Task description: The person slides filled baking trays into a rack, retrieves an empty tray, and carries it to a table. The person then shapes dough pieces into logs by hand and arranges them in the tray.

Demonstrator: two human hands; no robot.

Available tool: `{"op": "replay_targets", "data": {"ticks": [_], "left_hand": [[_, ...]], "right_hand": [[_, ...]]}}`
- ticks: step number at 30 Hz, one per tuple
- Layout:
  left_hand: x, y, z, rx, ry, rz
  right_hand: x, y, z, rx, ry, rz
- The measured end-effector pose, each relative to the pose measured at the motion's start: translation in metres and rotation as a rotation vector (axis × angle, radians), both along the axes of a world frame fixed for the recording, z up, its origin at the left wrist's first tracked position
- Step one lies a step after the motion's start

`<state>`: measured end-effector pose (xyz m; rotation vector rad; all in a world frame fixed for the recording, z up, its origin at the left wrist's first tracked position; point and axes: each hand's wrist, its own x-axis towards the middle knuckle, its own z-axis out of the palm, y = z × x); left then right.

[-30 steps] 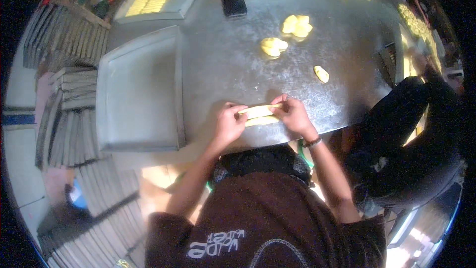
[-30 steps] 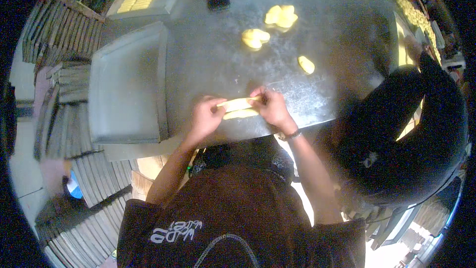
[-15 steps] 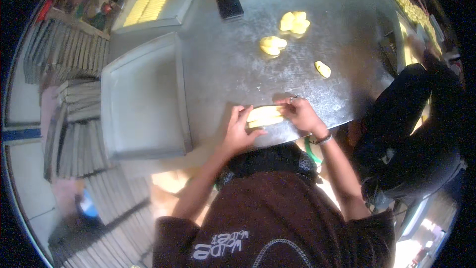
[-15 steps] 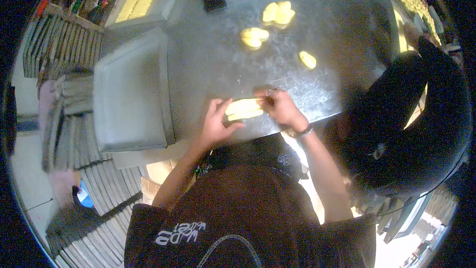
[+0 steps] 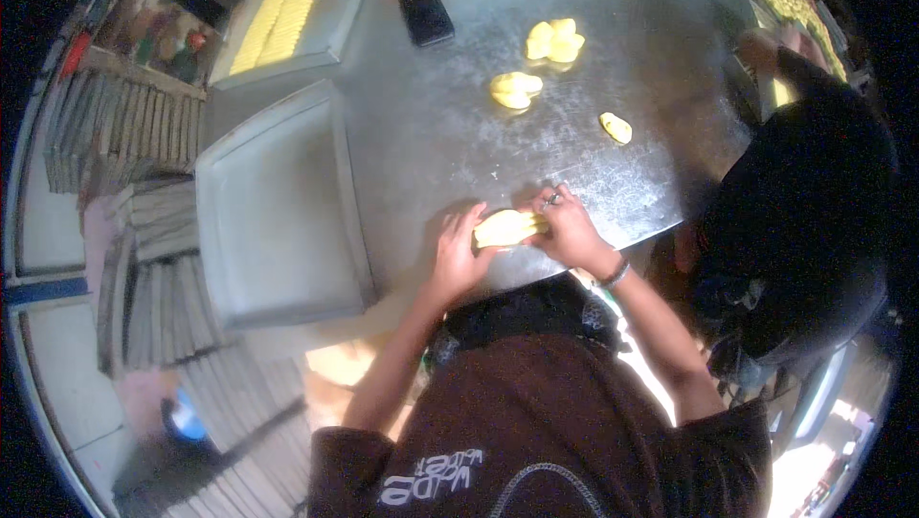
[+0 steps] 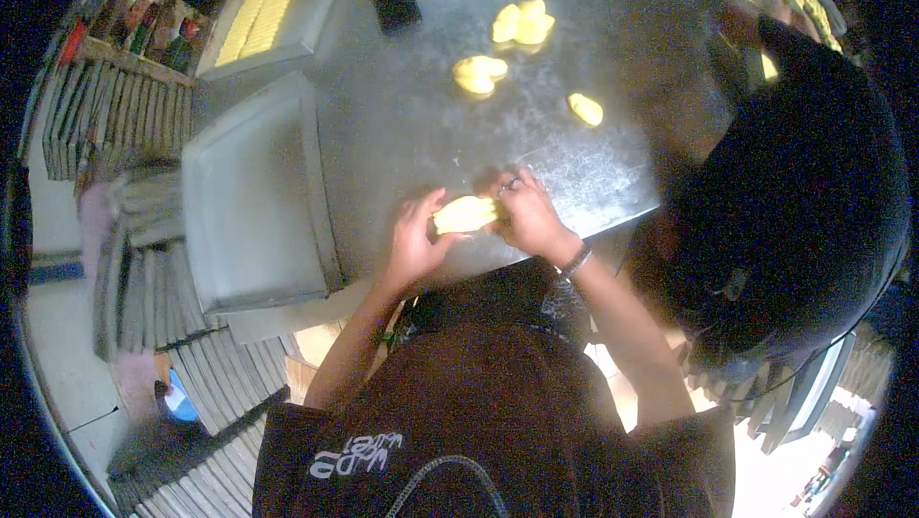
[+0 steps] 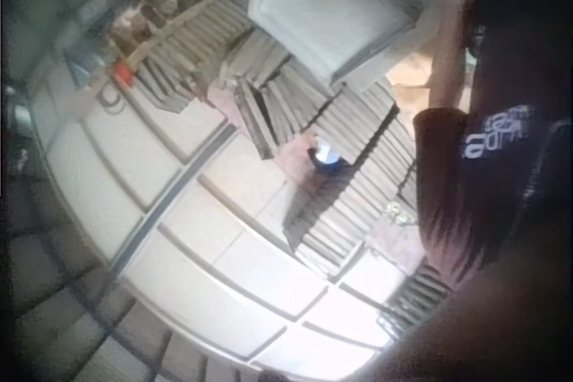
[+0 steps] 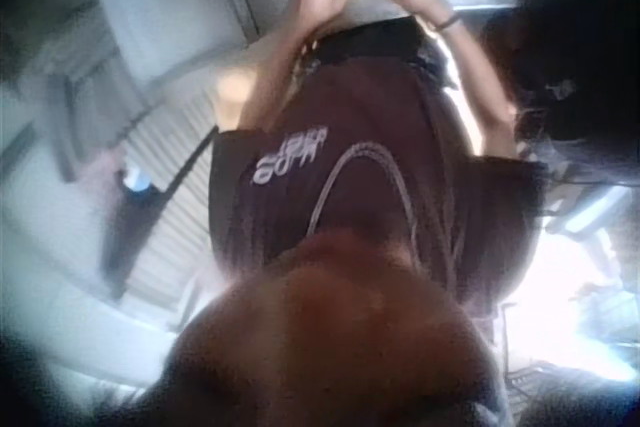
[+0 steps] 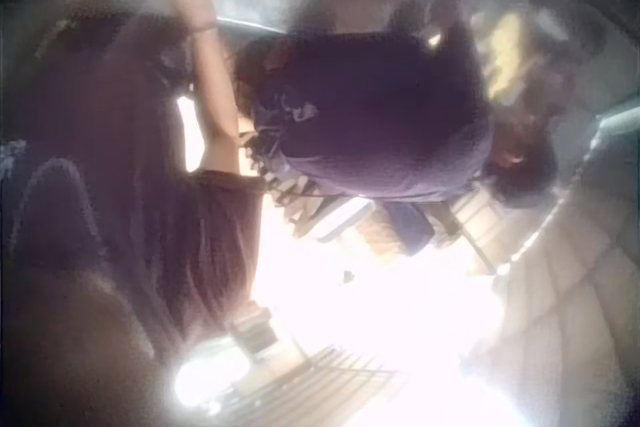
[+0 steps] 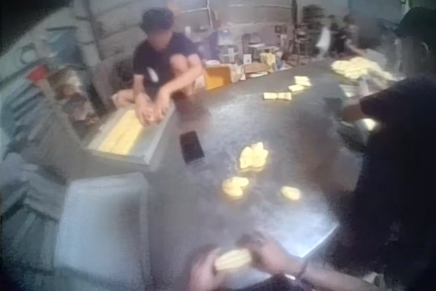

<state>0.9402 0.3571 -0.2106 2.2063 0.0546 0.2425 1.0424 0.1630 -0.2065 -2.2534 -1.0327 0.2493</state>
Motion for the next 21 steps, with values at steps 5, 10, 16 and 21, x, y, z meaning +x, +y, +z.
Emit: {"op": "replay_targets", "data": {"ticks": [5, 10, 16, 21], "left_hand": [[0.009, -0.006, 0.007, 0.261, -0.108, -0.025], [0.013, -0.002, -0.006, -0.067, -0.015, -0.068], [-0.001, 0.011, 0.0, 0.127, -0.11, -0.035], [0.002, 0.007, 0.001, 0.089, -0.018, 0.03]], "right_hand": [[-0.002, 0.01, 0.019, -0.058, -0.025, -0.022], [0.001, 0.01, 0.005, -0.037, 0.038, 0.043], [0.007, -0.003, 0.012, 0.083, 0.064, 0.1], [0.013, -0.008, 0.01, 0.078, 0.08, 0.092]]}}
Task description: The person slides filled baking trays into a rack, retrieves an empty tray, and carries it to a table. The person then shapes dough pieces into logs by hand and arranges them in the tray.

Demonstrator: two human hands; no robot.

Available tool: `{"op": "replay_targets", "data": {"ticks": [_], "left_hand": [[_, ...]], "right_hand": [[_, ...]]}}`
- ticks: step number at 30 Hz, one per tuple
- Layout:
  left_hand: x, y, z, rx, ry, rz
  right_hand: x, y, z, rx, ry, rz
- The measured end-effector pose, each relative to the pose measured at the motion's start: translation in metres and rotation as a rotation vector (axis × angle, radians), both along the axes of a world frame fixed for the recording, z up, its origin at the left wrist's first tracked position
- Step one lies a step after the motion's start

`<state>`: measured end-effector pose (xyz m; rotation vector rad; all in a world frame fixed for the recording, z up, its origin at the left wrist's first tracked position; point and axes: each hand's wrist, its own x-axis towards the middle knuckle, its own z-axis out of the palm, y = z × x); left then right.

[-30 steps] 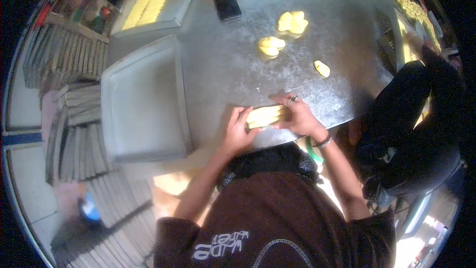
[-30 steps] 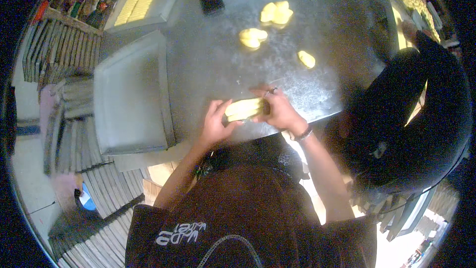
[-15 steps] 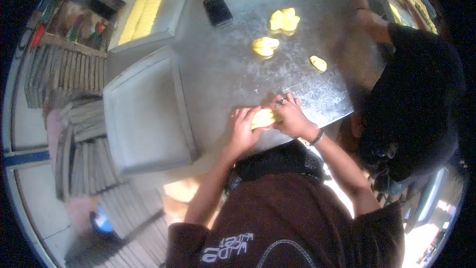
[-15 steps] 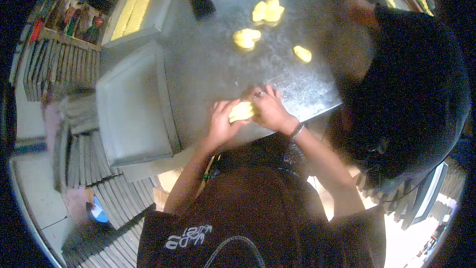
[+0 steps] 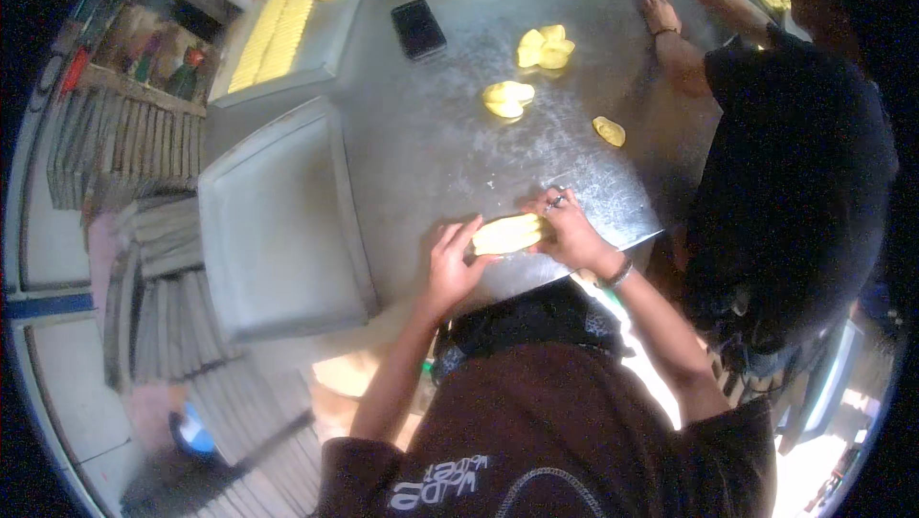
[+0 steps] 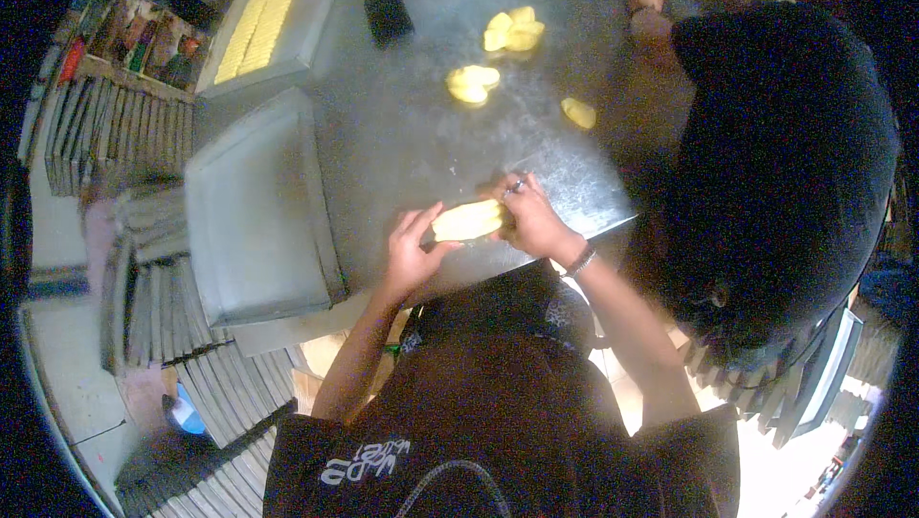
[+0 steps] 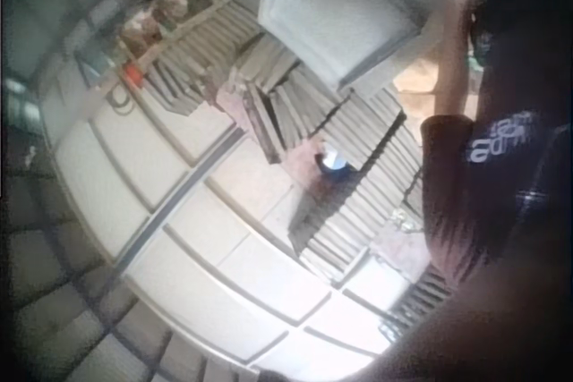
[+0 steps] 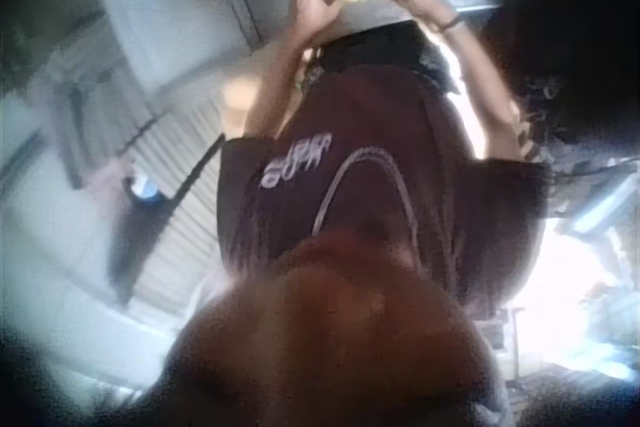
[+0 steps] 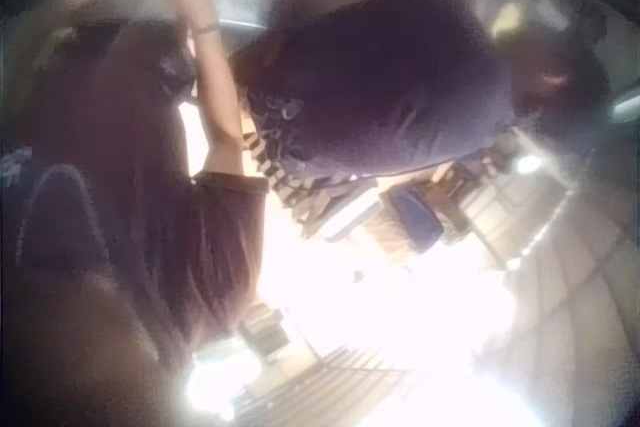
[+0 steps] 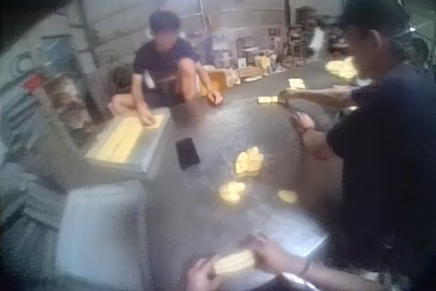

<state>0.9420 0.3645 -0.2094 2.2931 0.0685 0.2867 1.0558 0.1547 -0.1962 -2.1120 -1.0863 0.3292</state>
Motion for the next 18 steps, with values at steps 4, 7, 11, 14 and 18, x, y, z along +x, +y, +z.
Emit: {"op": "replay_targets", "data": {"ticks": [4, 7, 11, 14, 18], "left_hand": [[0.002, -0.002, 0.008, -0.089, 0.023, 0.024], [0.003, -0.001, 0.005, -0.158, 0.018, 0.031], [0.017, -0.011, 0.004, -0.167, 0.037, 0.02], [0.017, -0.015, 0.009, -0.101, -0.003, 0.02], [0.023, -0.022, 0.007, -0.103, -0.015, 0.031]], "right_hand": [[0.0, -0.002, 0.0, -0.039, -0.028, -0.123], [-0.005, -0.006, 0.018, -0.111, 0.07, -0.205], [-0.008, -0.007, 0.011, -0.109, 0.36, -0.363], [-0.008, 0.003, 0.019, -0.105, 0.245, -0.485], [0.006, -0.018, 0.032, -0.083, 0.405, -0.502]]}}
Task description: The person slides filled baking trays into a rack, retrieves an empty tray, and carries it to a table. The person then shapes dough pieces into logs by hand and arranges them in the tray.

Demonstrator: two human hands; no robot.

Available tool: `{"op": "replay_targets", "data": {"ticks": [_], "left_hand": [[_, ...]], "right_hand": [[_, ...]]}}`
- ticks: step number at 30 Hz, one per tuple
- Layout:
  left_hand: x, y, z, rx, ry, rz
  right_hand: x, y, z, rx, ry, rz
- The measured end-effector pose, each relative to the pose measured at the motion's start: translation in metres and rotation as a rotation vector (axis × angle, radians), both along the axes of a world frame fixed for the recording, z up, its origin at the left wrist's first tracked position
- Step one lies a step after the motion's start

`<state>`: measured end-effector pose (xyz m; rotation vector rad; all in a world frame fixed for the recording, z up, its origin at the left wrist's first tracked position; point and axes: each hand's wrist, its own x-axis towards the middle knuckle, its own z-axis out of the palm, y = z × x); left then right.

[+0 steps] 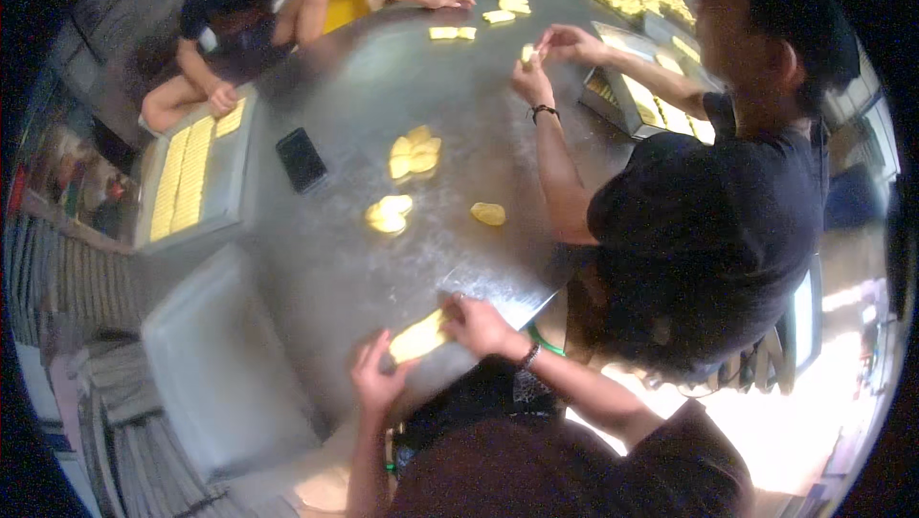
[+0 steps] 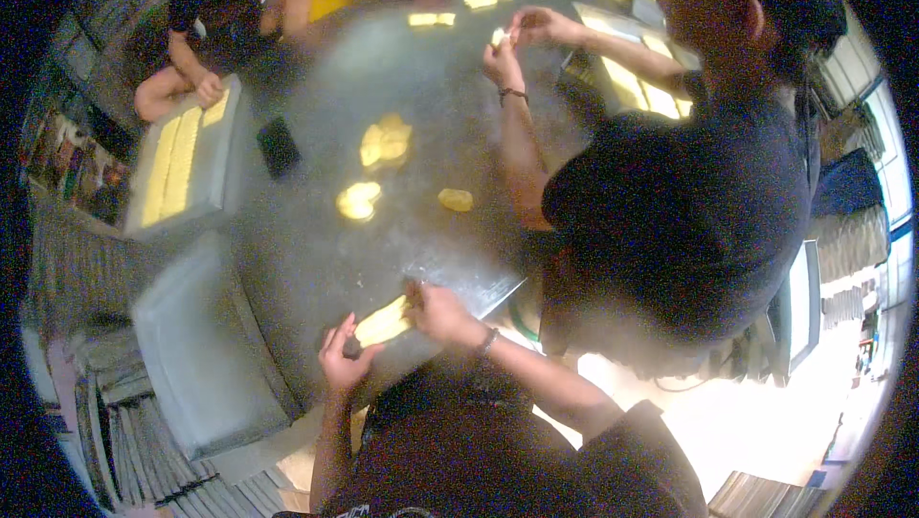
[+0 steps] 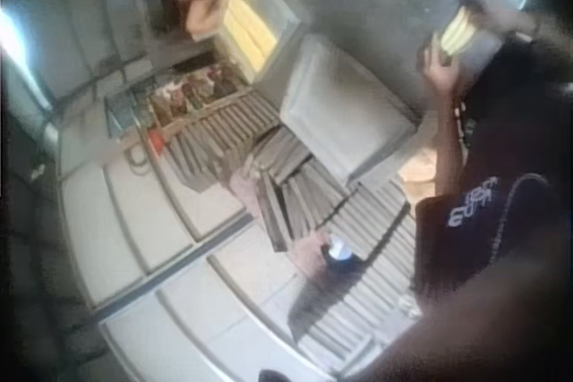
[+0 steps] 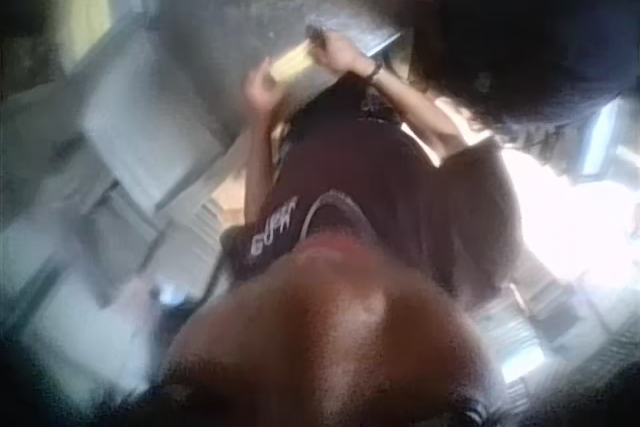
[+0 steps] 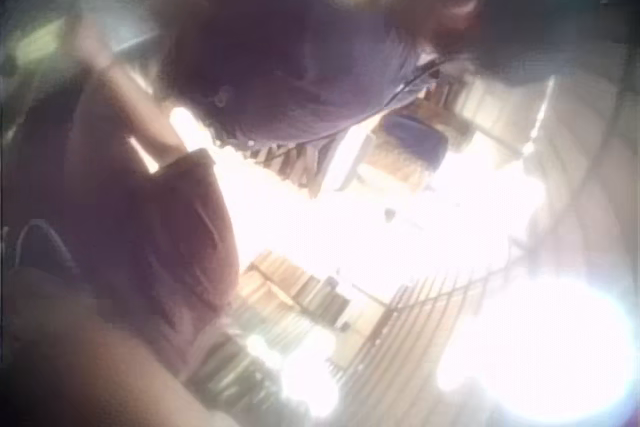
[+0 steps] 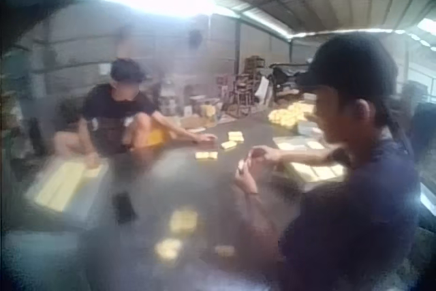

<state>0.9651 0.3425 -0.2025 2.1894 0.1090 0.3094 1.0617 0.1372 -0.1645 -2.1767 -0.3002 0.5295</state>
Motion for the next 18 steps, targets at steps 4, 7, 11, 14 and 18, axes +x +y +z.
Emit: {"op": "replay_targets", "data": {"ticks": [4, 7, 11, 14, 18], "left_hand": [[0.014, -0.003, -0.001, -0.012, -0.02, -0.017], [0.02, -0.003, -0.01, 0.032, -0.078, -0.022], [0.024, -0.017, 0.006, 0.055, -0.101, -0.04], [0.026, -0.025, 0.012, 0.035, 0.02, -0.005], [0.029, -0.027, 0.007, 0.006, 0.002, -0.017]], "right_hand": [[0.007, -0.007, 0.0, -0.071, 0.05, 0.015], [0.013, -0.003, -0.008, -0.049, 0.001, 0.002], [0.014, -0.01, 0.011, -0.042, -0.056, -0.013], [0.022, -0.011, 0.001, -0.068, -0.027, -0.026], [0.018, -0.011, -0.003, -0.018, -0.092, -0.057]]}}
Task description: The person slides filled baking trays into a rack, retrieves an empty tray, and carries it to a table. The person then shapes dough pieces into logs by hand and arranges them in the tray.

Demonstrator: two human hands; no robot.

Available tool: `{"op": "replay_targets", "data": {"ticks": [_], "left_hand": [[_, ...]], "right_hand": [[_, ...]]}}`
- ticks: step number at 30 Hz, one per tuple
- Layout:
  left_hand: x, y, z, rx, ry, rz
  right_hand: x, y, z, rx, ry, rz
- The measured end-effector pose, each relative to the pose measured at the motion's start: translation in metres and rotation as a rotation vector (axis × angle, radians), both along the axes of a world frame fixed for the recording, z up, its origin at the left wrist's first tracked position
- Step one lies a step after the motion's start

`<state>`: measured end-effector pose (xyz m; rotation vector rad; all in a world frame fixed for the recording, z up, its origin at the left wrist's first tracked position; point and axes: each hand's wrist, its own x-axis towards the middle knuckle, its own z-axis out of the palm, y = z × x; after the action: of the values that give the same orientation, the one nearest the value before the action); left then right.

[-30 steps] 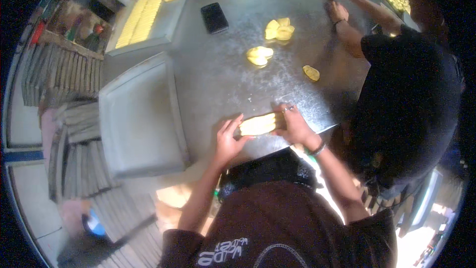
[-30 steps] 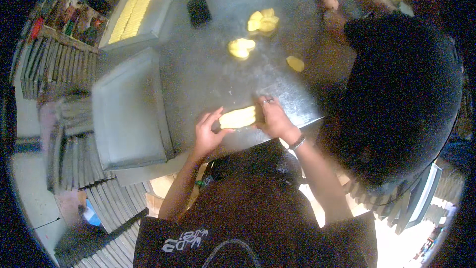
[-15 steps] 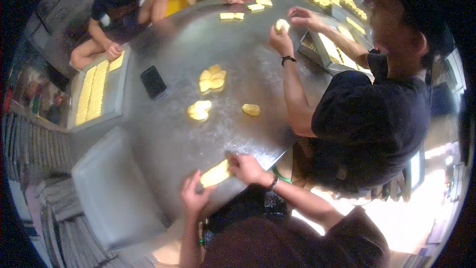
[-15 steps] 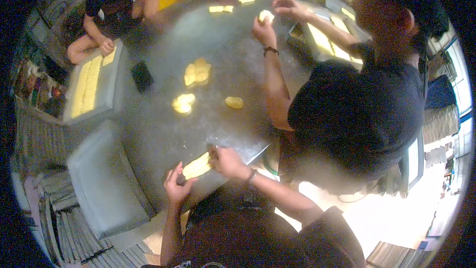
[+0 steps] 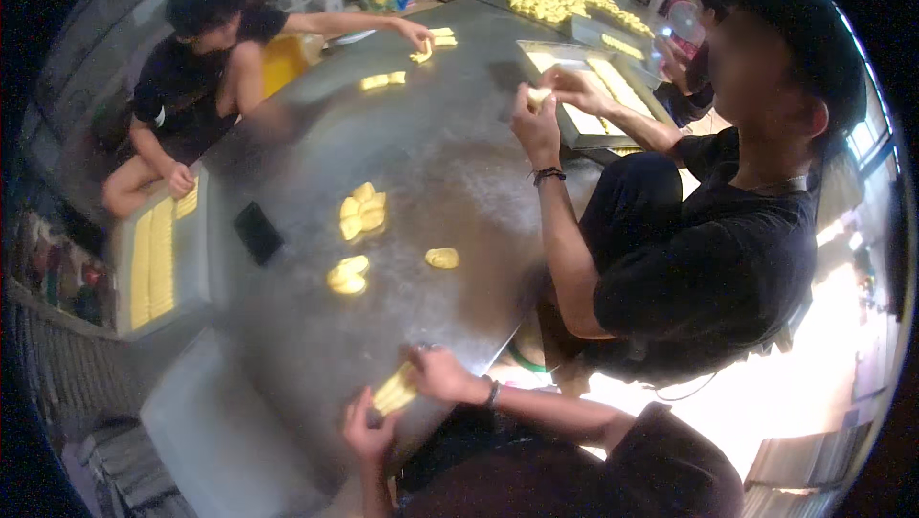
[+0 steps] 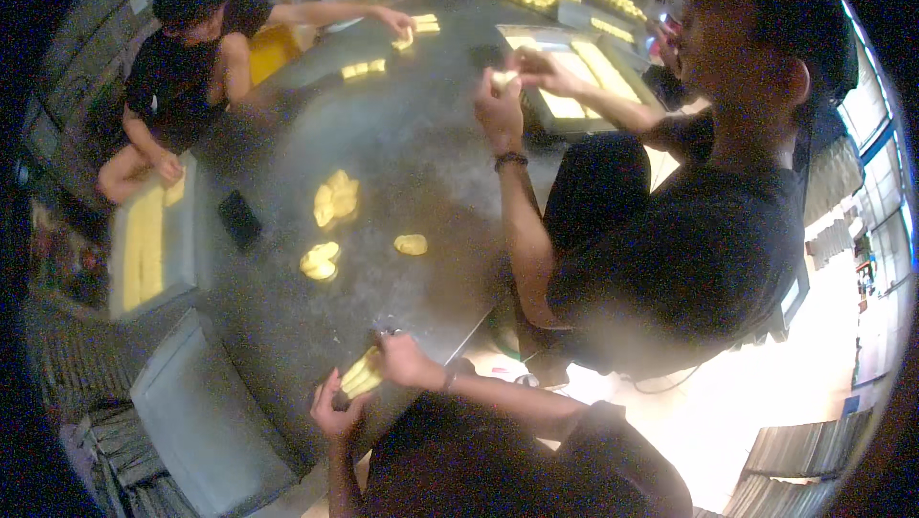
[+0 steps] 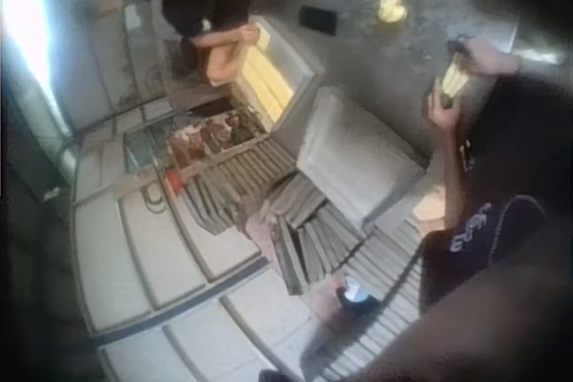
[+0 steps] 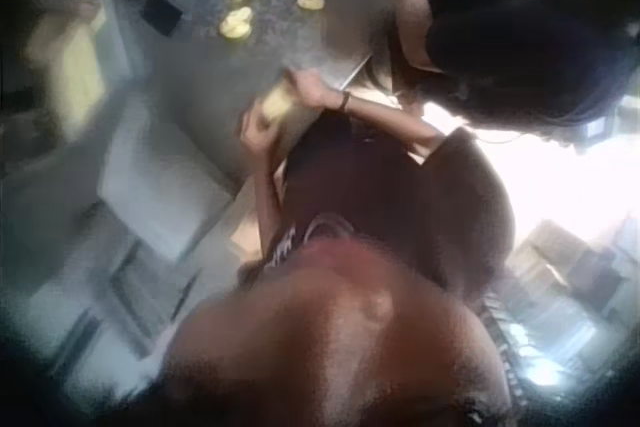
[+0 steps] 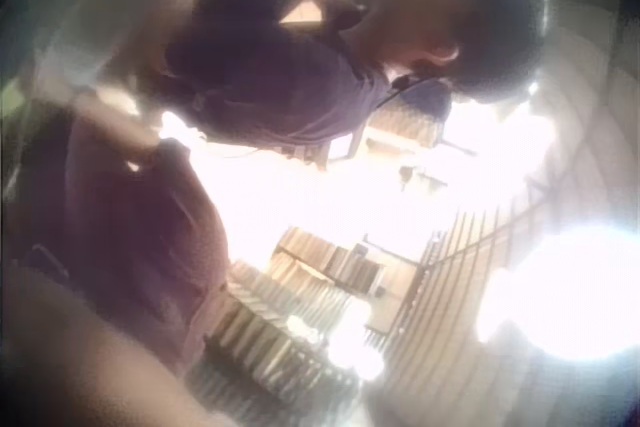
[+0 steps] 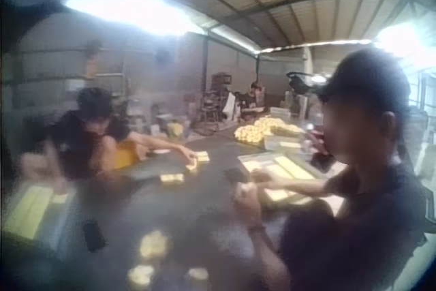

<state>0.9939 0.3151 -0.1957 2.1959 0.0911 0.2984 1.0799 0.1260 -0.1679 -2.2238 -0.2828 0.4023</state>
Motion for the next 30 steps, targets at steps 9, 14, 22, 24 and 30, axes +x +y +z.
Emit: {"op": "replay_targets", "data": {"ticks": [9, 14, 22, 24, 30], "left_hand": [[0.004, 0.007, 0.003, 0.056, -0.062, -0.035], [-0.004, 0.02, 0.018, 0.002, 0.08, 0.012], [-0.033, 0.084, 0.036, -0.056, 0.129, 0.002], [-0.036, 0.081, 0.044, -0.124, 0.173, -0.002], [-0.018, 0.06, 0.066, -0.854, 0.277, -0.039]], "right_hand": [[0.01, -0.001, 0.016, 0.169, 0.15, 0.038], [0.01, 0.016, 0.013, 0.151, 0.069, 0.143], [-0.017, 0.09, 0.074, 0.409, 0.31, 0.168], [-0.02, 0.078, 0.092, 0.406, 0.343, 0.124], [0.025, 0.074, 0.074, 0.308, 0.286, 0.332]]}}
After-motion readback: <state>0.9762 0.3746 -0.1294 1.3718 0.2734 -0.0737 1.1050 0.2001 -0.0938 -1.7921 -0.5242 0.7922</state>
